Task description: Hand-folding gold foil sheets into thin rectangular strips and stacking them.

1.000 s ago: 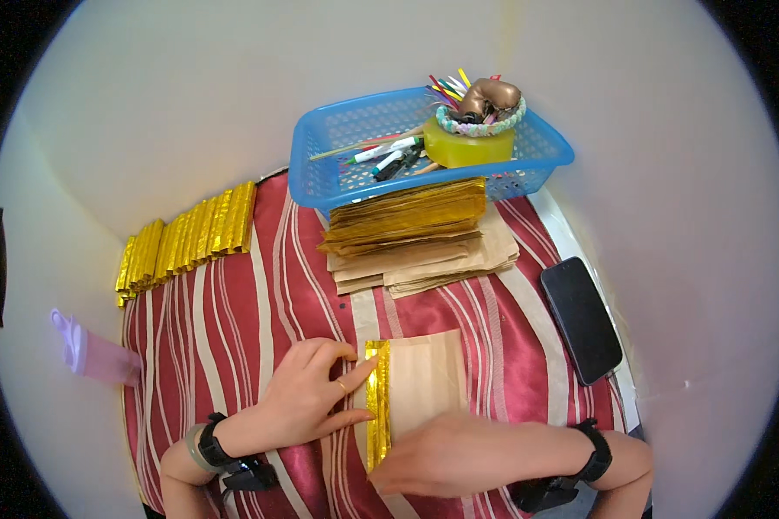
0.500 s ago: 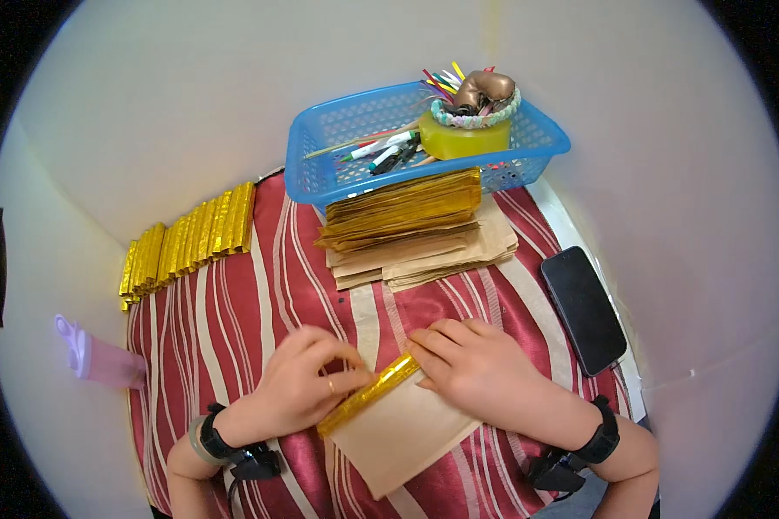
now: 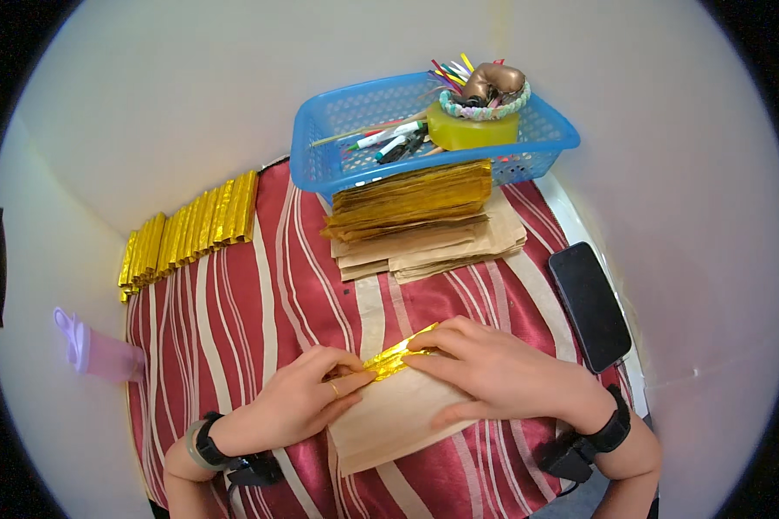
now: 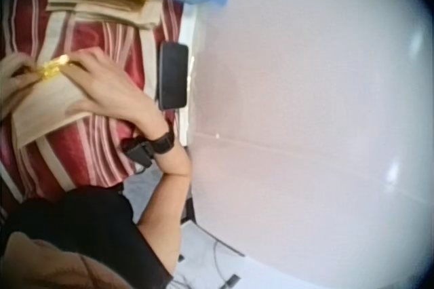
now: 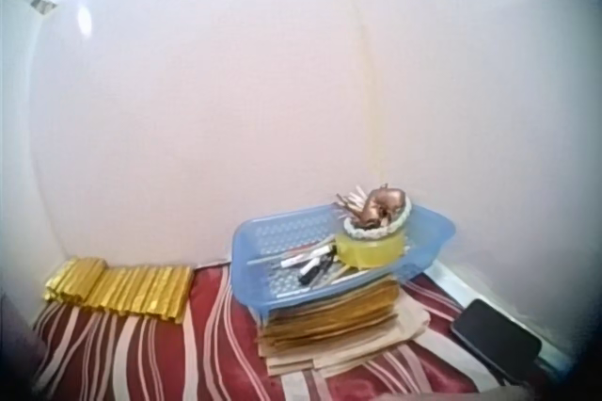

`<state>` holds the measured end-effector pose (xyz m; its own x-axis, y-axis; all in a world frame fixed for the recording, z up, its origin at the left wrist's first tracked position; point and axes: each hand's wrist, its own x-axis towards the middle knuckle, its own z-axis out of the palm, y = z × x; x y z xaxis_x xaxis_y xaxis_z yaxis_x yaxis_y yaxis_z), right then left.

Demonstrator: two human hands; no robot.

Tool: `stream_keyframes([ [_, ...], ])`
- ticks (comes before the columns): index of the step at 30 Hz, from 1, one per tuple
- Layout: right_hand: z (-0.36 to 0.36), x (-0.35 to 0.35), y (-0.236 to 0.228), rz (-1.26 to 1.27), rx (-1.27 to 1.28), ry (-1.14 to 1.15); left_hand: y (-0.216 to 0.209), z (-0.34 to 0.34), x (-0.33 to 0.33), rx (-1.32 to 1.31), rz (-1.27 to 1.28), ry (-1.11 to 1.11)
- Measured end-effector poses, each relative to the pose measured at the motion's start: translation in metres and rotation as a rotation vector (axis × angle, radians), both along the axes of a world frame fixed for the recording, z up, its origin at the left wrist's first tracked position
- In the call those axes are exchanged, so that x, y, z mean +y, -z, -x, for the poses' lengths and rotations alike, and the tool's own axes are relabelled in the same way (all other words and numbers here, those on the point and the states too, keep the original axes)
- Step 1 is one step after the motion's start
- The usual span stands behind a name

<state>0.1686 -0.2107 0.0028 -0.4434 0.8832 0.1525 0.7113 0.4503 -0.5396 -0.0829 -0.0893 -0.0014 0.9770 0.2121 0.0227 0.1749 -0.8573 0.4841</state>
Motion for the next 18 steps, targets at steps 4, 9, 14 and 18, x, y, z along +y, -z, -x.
stream_keyframes([
  [4, -0.006, -0.004, -0.006, 0.130, 0.106, -0.068, -0.014, 0.010, -0.010, 0.022, 0.133, -0.010],
  [9, -0.006, -0.004, -0.007, 0.129, 0.076, -0.084, -0.013, 0.013, -0.026, 0.020, 0.211, -0.004],
  [14, -0.006, -0.005, -0.007, 0.192, 0.108, -0.054, -0.012, 0.012, -0.031, -0.009, 0.174, -0.005],
  [18, -0.005, -0.005, -0.004, 0.134, 0.107, -0.023, -0.009, 0.013, -0.029, -0.073, 0.167, -0.016],
])
